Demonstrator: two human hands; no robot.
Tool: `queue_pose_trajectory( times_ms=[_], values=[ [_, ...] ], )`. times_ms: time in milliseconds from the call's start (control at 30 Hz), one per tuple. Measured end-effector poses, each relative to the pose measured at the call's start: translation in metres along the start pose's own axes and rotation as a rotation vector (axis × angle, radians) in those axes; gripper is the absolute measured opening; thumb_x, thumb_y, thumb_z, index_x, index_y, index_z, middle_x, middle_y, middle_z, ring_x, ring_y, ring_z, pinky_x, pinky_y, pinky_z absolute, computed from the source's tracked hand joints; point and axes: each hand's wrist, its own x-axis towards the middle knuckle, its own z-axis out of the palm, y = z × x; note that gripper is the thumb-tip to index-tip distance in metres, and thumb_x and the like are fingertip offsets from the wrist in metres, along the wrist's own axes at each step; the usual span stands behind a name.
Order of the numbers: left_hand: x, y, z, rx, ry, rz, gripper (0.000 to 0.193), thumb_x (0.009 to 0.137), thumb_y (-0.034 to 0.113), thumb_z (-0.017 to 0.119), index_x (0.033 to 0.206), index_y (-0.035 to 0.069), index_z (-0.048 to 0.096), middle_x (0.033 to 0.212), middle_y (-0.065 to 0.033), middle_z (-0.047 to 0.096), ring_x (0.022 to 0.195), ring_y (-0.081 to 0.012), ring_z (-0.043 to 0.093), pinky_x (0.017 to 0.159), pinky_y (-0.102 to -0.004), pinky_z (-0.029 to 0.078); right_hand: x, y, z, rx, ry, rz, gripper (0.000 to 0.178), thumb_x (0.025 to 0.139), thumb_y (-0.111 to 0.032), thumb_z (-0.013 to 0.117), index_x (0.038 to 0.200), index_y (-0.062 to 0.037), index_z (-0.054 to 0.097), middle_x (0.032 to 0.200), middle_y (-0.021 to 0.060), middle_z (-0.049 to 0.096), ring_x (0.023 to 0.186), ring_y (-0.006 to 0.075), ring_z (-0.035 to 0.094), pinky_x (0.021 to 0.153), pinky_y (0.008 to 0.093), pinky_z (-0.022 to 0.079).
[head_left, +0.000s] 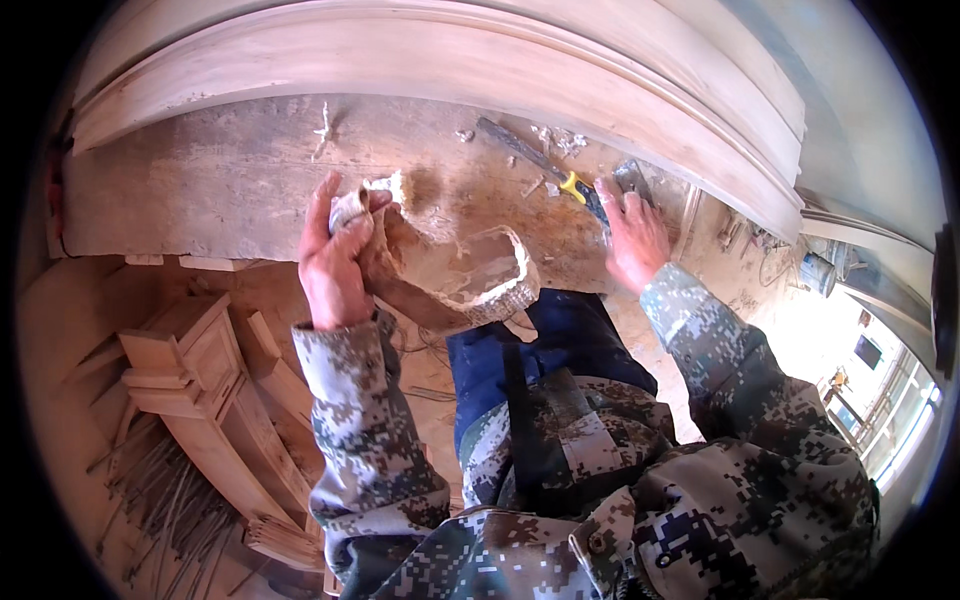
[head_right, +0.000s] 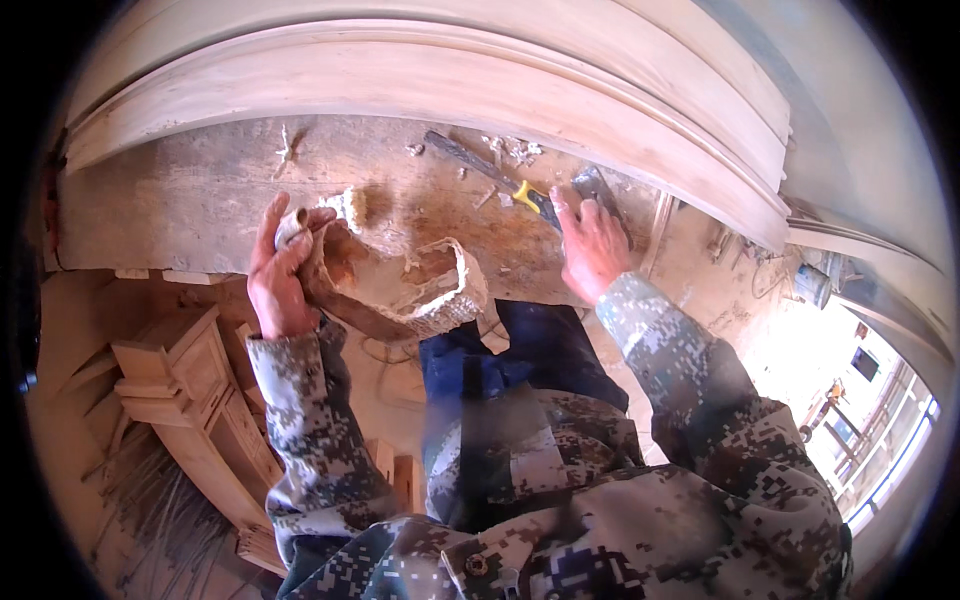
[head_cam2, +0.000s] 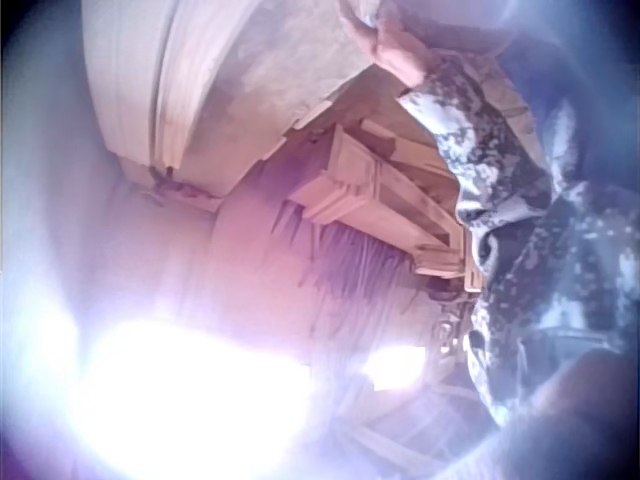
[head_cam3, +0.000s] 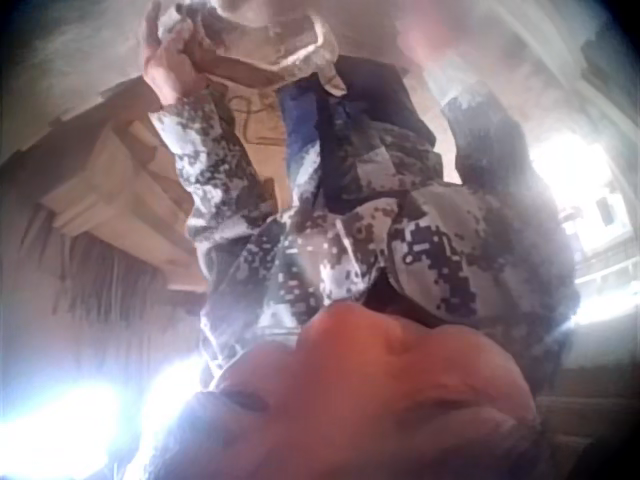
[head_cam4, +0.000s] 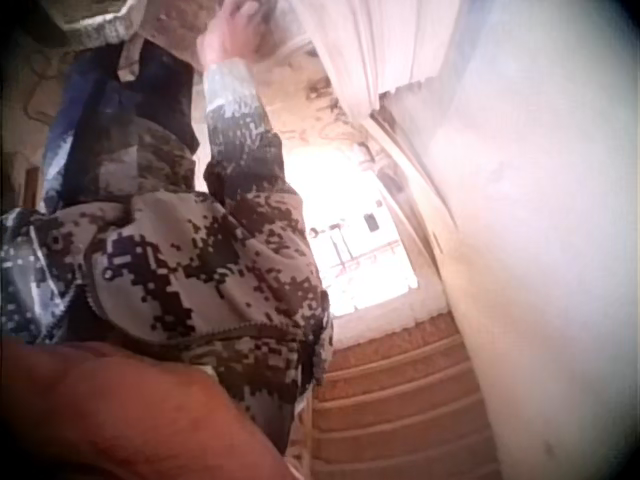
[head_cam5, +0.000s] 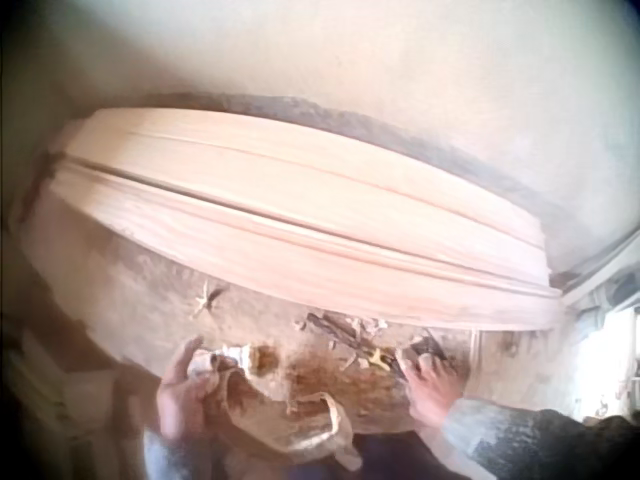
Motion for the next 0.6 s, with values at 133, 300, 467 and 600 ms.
queue_pose_trajectory(
  times_ms=[133,300,467,600],
  values=[
    [0.014,-0.028,-0.006,-0.050,0.032,0.061,0.059,0.092,-0.006,0.053,0.150,-0.005,0.044,0.114,-0.0206,0.072,0.104,-0.0252,0.070,0.093,-0.0346,0.057,-0.006,0.022,0.006,0.280,0.014,-0.086,0.087,0.077,-0.007,0.068,0.158,-0.0092,0.039,0.107,0.0185,0.058,0.091,0.0374,0.062,0.078,0.0464,0.051],
    [0.017,-0.048,-0.011,-0.036,0.061,0.159,0.049,0.096,-0.004,0.054,0.145,-0.006,0.047,0.114,-0.0233,0.072,0.105,-0.0276,0.070,0.096,-0.0341,0.055,-0.005,0.034,-0.048,1.545,-0.638,0.415,0.074,0.081,-0.005,0.061,0.153,-0.0071,0.045,0.094,0.0081,0.063,0.082,0.0194,0.063,0.071,0.0328,0.053],
    [0.019,-0.042,0.005,0.115,0.063,0.211,0.047,0.095,-0.004,0.062,0.141,-0.008,0.052,0.111,-0.0186,0.074,0.101,-0.0217,0.071,0.092,-0.0305,0.055,-0.001,0.011,-0.075,1.042,-0.263,0.236,0.045,0.092,-0.013,0.071,0.135,-0.0013,0.064,0.076,0.0019,0.063,0.064,0.0096,0.058,0.059,0.0288,0.048],
    [0.023,-0.049,0.007,0.190,0.113,0.272,0.041,0.093,-0.001,0.065,0.134,-0.009,0.059,0.109,-0.0147,0.073,0.096,-0.0187,0.070,0.088,-0.0282,0.055,-0.013,0.027,-0.113,0.965,-0.273,-0.014,0.040,0.085,-0.005,0.070,0.125,0.0001,0.069,0.081,0.0115,0.069,0.068,0.0213,0.067,0.065,0.0367,0.051]
  ],
)
